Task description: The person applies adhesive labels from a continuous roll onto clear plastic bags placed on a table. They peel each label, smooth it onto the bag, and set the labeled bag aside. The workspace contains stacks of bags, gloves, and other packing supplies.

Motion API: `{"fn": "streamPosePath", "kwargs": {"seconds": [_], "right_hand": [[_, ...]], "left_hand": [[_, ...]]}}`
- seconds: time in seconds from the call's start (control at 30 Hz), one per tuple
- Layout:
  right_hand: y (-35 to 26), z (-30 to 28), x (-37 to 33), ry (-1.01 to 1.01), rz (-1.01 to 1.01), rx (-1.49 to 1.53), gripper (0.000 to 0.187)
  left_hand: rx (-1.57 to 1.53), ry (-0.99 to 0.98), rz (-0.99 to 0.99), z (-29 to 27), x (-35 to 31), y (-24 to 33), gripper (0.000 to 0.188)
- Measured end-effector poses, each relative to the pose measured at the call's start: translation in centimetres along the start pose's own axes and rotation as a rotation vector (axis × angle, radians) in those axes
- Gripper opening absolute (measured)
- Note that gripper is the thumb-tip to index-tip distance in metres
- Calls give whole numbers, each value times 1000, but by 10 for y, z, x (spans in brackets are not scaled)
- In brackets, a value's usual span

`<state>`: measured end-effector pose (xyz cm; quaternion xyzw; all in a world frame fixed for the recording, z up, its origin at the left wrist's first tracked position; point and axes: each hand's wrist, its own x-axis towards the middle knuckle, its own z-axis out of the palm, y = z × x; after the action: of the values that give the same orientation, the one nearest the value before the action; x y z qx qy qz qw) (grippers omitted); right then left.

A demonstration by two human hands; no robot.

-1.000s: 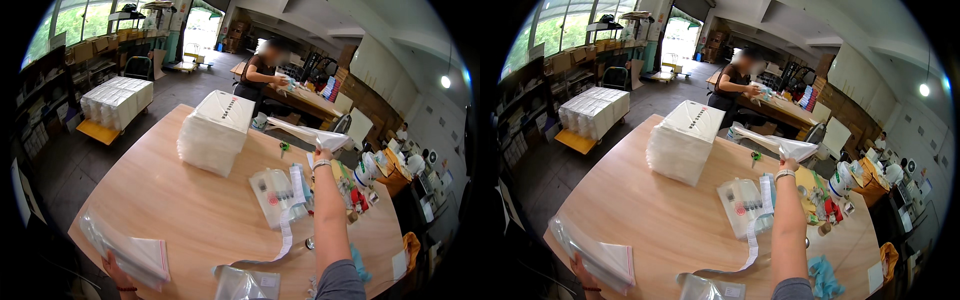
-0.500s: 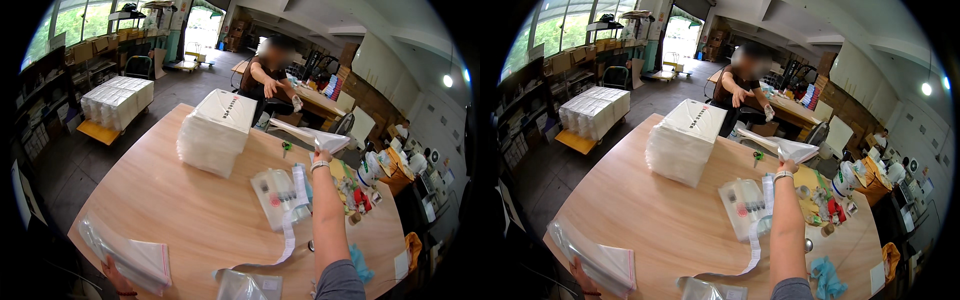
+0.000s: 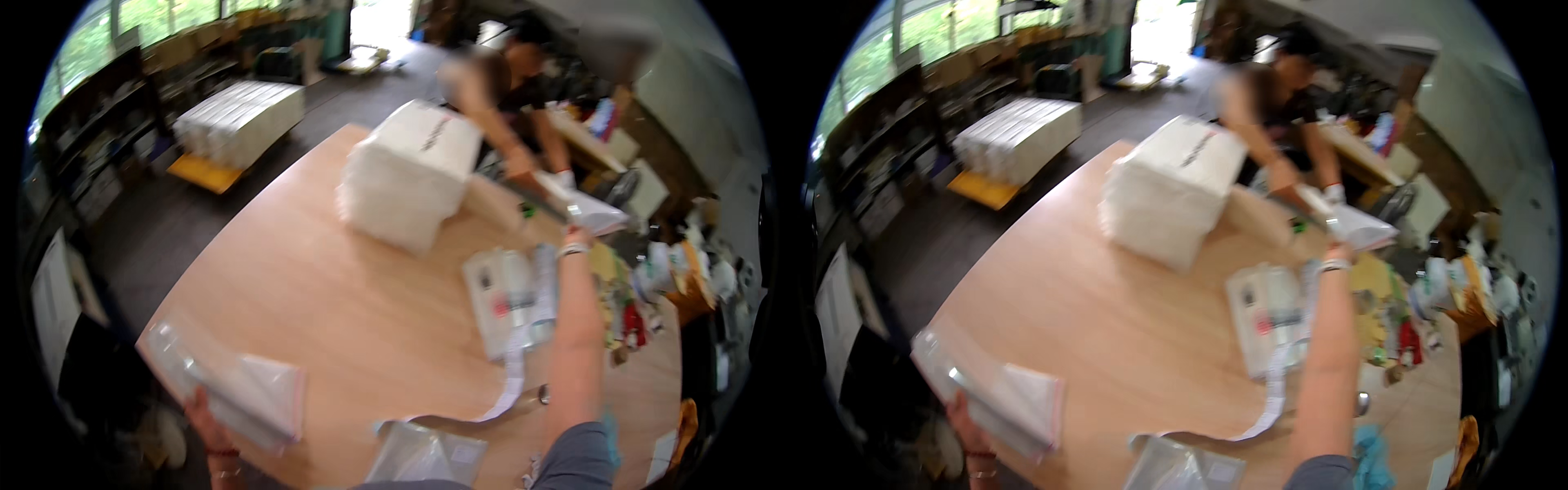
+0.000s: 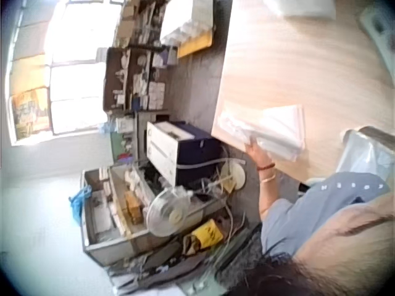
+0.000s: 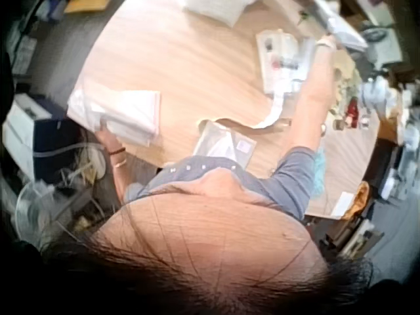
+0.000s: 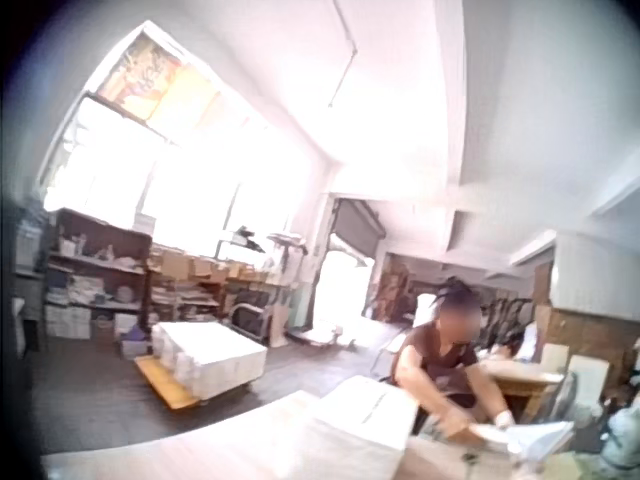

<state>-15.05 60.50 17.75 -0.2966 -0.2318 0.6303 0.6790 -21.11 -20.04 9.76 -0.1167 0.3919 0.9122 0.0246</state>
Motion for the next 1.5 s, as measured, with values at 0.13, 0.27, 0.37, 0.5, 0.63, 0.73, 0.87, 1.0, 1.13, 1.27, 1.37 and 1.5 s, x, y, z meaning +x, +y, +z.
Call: {"fn": "streamPosePath", "kwargs": {"seconds": [0.13,0.27,0.37,0.5,0.63,0.73,0.87,1.0,1.13,1.27,1.37,1.5], "right_hand": [[-34,-20,27,-224,184,-46,26],[-45,30,-138,-207,322,-280,35],[-63,-11,-141,-738,386,-396,30],[-115,-103,-272,-944,534,-759,21],[-157,-254,-345,-967,891,-1063,21],[-184,-357,-425,-1001,620,-1404,47],[-203,-388,-528,-1181,-8,-1714,65],[-196,-412,-550,-1104,-193,-1957,67],[-220,-413,-539,-1071,-67,-1852,43],[-237,-416,-536,-1270,650,-1875,30],[-236,-432,-551,-1242,269,-1742,34],[-213,-422,-566,-1372,9,-1449,34]], "left_hand": [[302,10,213,12,14,-12,25],[375,-8,199,-6,12,3,27],[371,-73,177,5,10,2,27],[381,-160,185,-8,23,2,29],[356,-275,150,12,16,7,31],[396,-264,188,22,7,13,28],[492,-305,197,19,6,15,29],[446,-420,99,46,-14,14,30],[428,-466,86,58,-36,22,31],[429,-539,78,49,-47,28,35],[417,-536,68,39,-56,29,39],[433,-580,33,28,-56,30,41]]}}
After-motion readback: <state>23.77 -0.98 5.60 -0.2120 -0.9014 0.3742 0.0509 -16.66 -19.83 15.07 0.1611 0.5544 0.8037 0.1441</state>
